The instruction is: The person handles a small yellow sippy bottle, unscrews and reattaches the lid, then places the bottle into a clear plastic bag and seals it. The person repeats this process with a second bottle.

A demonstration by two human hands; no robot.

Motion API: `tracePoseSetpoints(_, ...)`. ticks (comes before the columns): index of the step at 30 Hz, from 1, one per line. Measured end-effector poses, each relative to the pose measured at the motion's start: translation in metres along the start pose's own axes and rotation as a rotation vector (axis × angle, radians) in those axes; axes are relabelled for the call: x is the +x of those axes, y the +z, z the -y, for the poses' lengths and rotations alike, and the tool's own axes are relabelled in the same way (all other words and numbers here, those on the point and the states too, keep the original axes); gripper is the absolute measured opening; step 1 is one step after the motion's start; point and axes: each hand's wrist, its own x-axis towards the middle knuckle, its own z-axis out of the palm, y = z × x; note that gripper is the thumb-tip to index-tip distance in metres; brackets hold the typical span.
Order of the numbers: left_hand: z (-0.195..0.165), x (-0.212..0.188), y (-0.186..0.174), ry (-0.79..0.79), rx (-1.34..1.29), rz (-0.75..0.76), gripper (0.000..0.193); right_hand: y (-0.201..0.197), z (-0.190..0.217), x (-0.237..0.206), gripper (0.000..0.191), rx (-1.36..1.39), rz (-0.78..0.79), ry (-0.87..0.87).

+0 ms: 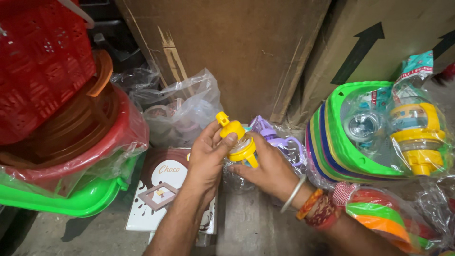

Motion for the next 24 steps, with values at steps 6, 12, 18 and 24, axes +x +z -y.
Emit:
tracePoseSetpoints(6, 0.004, -0.001, 0.021, 0.115, 0.122, -0.134, 0.049, 0.003, 0.011, -0.008, 0.074, -0.243, -0.144, -0.048)
tracePoseSetpoints(12, -0.022, -0.007, 0.009, 0.000, 0.094, 0.025, 0.050, -0.014, 0.005, 0.004, 0.078, 0.209, 0.219, 0.200)
tracePoseSetpoints(18, -0.034, -0.007, 0.000, -0.096, 0.017, 0.170, 0.050, -0.021, 0.005, 0.005, 0.066, 0.549, 0.354, 0.143)
tracePoseSetpoints(24, -0.028, -0.005, 0.001, 0.021, 0.044, 0.104, 0.044, -0.013, 0.025, 0.001, 0.066, 0.090, 0.124, 0.148)
